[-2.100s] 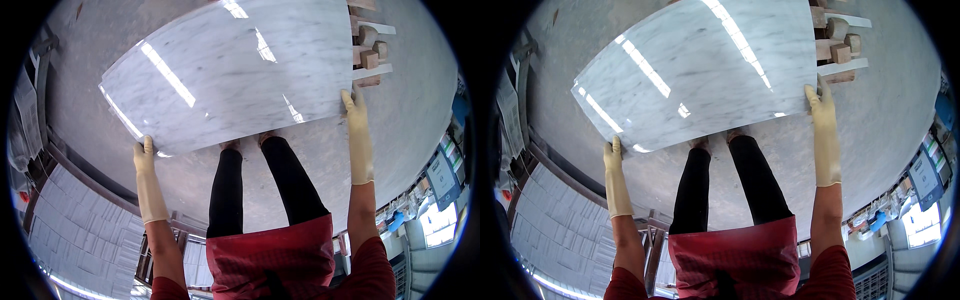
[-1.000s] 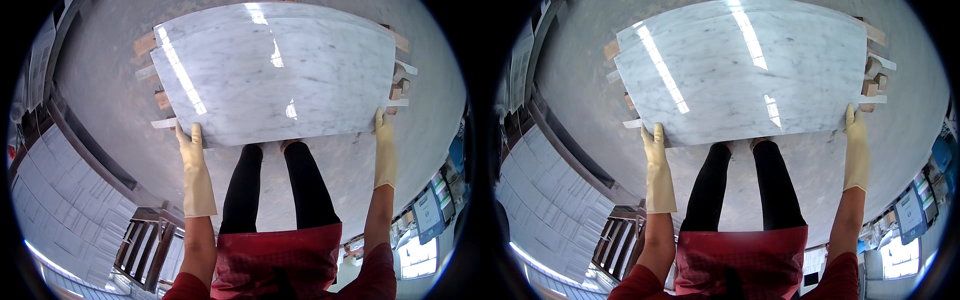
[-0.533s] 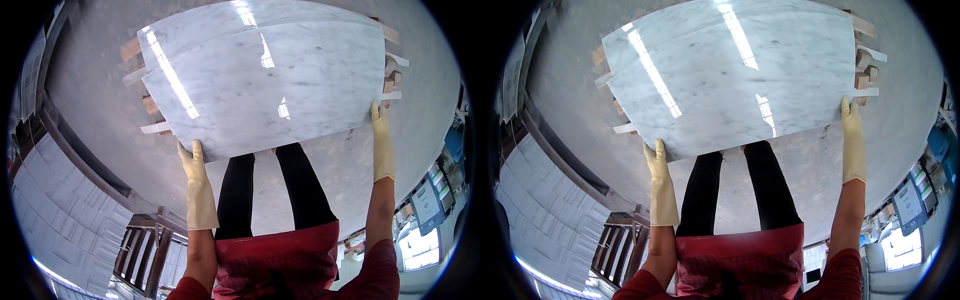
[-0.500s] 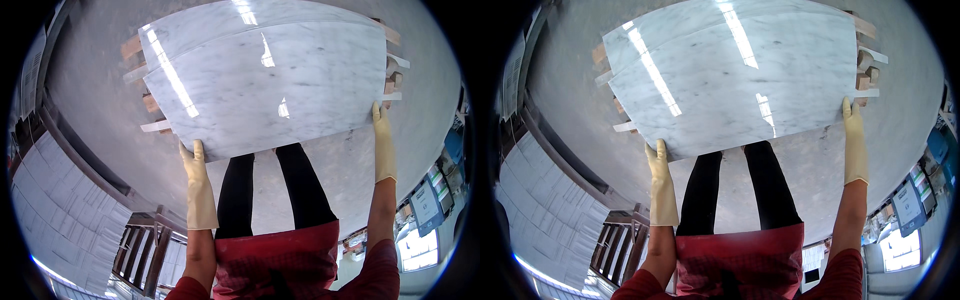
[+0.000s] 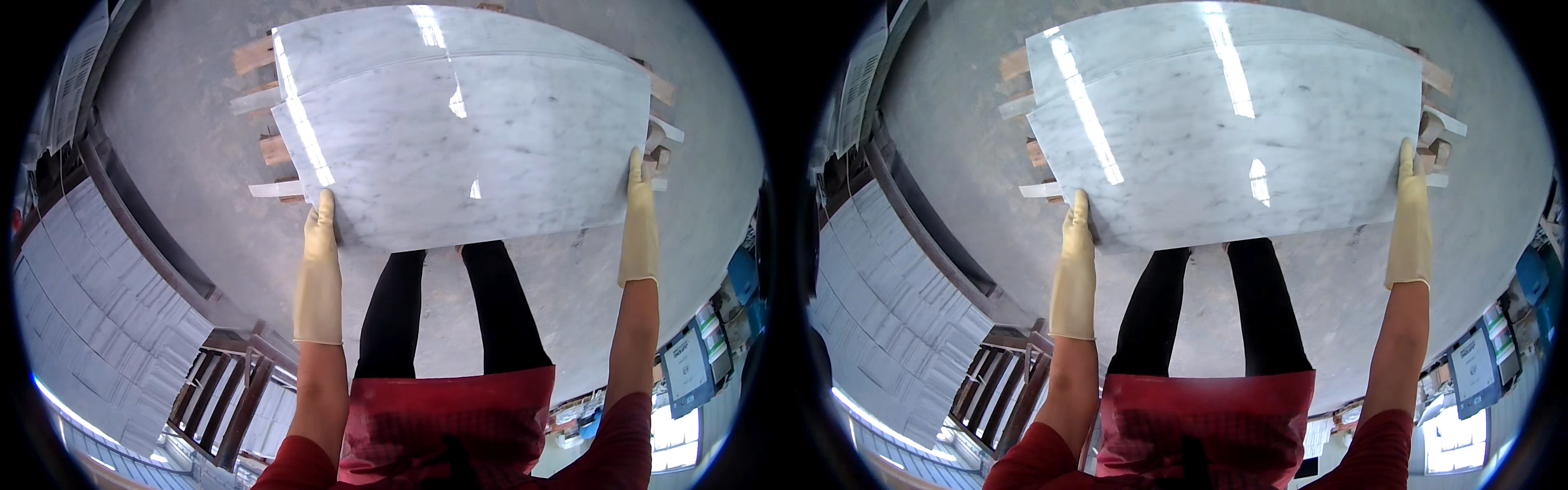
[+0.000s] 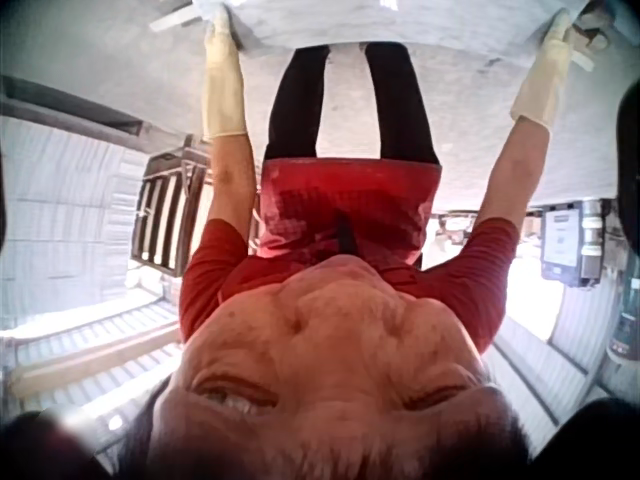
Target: The person picks up small rectangular tiles and places them in rows on a mesh rack. They then lift larger marble-like slabs from a pallet and place them on the same rack, arranging them in a grid pattern.
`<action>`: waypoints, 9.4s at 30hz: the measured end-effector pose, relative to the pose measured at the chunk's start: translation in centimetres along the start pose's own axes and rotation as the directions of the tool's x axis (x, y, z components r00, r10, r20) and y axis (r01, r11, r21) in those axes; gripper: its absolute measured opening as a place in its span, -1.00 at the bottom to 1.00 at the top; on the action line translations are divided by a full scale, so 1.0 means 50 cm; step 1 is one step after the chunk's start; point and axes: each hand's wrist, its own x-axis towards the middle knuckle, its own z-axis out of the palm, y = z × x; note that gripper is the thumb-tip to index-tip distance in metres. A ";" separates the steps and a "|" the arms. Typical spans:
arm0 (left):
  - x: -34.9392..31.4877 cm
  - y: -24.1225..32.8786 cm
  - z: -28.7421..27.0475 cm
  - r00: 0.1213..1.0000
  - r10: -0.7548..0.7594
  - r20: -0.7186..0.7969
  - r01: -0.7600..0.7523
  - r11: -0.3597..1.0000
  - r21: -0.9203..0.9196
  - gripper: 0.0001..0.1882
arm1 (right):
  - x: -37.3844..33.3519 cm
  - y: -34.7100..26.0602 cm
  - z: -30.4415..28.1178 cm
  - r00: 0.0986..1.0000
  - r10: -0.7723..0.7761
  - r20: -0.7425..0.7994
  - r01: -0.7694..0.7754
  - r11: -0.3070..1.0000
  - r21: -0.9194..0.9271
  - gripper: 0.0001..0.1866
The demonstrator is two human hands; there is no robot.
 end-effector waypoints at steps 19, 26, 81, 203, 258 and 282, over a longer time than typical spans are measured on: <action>-0.268 0.158 -0.027 0.941 -0.261 -0.215 0.274 0.961 0.035 -0.11 | -0.090 -0.143 -0.160 0.986 0.163 -0.021 -0.163 0.957 -0.241 -0.16; -0.494 0.185 -0.264 0.918 -0.338 -0.208 0.345 0.939 -0.001 -0.20 | -0.366 -0.156 -0.306 0.985 0.104 0.135 -0.040 0.910 -0.413 -0.08; -1.530 0.474 -0.777 0.345 0.896 0.281 -0.931 0.365 -0.022 -0.45 | -1.256 0.105 -0.592 0.966 0.256 0.038 0.012 -0.191 0.982 -0.60; 0.291 3.760 -0.641 0.311 0.950 0.008 -0.896 0.296 -0.331 -0.30 | 0.388 -3.318 -0.337 0.999 0.051 -0.014 0.020 -0.126 0.992 -0.58; 0.813 5.522 0.634 0.248 0.731 0.635 -0.819 0.508 -0.265 -0.15 | 1.382 -4.282 -0.551 0.805 0.540 -0.245 0.512 -0.426 0.746 -0.52; 0.586 5.616 1.728 0.282 0.521 0.806 -0.862 0.506 -0.025 -0.23 | 1.847 -4.070 -1.153 0.507 0.862 0.017 0.536 -0.331 0.777 -0.41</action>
